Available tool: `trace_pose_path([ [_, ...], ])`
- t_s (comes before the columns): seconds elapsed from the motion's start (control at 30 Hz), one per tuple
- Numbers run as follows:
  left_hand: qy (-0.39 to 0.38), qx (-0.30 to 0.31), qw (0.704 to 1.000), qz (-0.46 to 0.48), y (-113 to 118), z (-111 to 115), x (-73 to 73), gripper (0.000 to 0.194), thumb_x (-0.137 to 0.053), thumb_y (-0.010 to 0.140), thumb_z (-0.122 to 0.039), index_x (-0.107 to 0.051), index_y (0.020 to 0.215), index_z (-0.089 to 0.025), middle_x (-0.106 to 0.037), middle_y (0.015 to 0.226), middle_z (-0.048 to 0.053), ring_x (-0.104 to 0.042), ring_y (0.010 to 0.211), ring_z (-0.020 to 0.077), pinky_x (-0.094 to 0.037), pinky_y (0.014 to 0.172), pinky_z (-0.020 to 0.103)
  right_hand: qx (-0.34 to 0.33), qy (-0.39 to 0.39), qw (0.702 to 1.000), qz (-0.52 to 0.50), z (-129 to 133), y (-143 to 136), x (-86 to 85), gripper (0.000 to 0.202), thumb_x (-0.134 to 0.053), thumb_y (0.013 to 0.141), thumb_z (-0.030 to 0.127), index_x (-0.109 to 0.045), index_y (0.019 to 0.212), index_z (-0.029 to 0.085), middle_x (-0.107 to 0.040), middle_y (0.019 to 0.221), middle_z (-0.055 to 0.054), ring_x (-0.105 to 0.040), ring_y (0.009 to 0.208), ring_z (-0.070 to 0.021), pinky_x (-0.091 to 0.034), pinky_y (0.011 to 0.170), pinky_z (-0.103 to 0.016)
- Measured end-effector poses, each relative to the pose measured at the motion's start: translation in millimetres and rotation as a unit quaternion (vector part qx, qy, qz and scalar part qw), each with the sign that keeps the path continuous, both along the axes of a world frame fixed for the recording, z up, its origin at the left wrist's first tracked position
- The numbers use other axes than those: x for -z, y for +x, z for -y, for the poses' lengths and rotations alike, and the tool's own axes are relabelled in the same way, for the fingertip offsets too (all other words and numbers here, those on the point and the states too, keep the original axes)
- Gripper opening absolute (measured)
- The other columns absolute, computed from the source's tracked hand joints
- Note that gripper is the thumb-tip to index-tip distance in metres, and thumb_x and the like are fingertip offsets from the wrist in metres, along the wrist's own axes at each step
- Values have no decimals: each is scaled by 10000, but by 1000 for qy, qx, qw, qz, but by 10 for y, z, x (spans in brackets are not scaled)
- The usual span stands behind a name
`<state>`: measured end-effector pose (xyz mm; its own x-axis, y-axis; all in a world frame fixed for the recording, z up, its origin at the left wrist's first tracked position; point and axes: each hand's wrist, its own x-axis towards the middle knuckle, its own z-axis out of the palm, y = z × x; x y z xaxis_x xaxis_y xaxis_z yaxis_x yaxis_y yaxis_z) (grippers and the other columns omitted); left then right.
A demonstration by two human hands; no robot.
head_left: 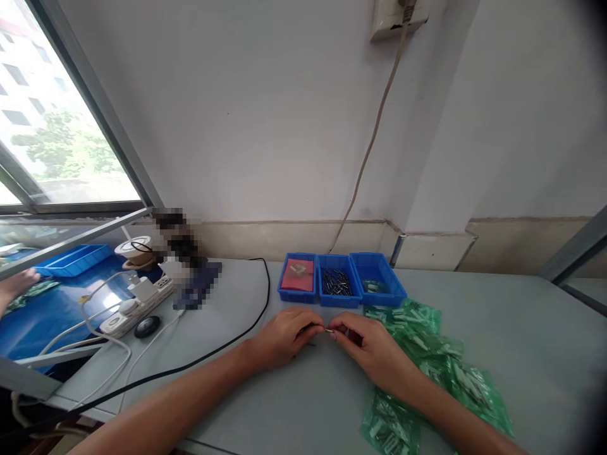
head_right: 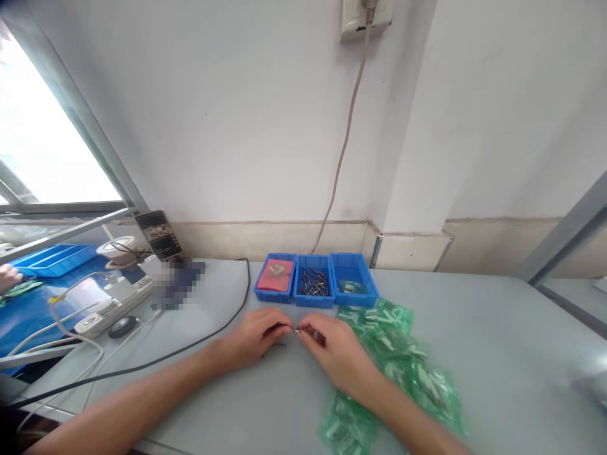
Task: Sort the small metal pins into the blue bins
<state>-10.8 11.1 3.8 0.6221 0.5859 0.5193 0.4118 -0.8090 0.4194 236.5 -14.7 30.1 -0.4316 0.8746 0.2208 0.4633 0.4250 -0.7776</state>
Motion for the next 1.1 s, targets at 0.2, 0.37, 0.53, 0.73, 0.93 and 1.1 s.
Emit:
trace_pose_path([
  [0.2,26,-4,999,-22,-9,9,5,309,-446,1163,-376,-683,1108,-186,-757,950,57,-710,865,175,-557,818,277,-19,8,1000,5,9,-35,-12,246,-573,1074,378,-742,938,261,-725,824,-8,-645,756,-220,-466,688,-321],
  [0.37,37,-17,999,-20,-17,8,21,296,-465,1158,-386,-692,1144,-196,-780,1004,56,-722,896,175,-552,855,281,4,20,999,-30,-10,-26,30,304,-560,1082,429,-784,964,261,-761,917,-38,-682,763,-225,-530,722,-347],
  [0.53,29,-53,998,-13,-36,-17,-6,318,-444,1167,-380,-701,1129,-196,-777,968,43,-699,861,166,-526,816,278,69,-67,989,-113,-31,27,49,387,-616,1026,557,-843,1111,255,-784,777,-49,-676,618,-229,-569,581,-358],
  [0.73,22,-70,997,-31,-43,-37,-37,333,-446,1170,-393,-708,1110,-195,-765,942,30,-674,832,157,-468,800,293,118,-129,951,-256,-86,40,-27,457,-697,944,672,-792,1025,232,-820,1195,-135,-791,790,-278,-595,502,-330],
  [0.93,73,-57,995,-41,-50,-46,-54,426,-420,1170,-407,-772,1088,-182,-645,830,41,-585,754,159,-436,729,297,136,-178,917,-330,-98,47,-45,491,-782,879,680,-606,854,223,-813,1183,-160,-761,733,-230,-599,494,-301],
  [1.1,69,-56,996,-18,-44,-47,-53,447,-420,1166,-396,-782,1077,-151,-578,824,52,-565,772,167,-467,701,272,140,-169,917,-333,-108,26,-36,486,-785,877,675,-612,884,220,-790,1029,-112,-667,624,-176,-587,470,-298],
])
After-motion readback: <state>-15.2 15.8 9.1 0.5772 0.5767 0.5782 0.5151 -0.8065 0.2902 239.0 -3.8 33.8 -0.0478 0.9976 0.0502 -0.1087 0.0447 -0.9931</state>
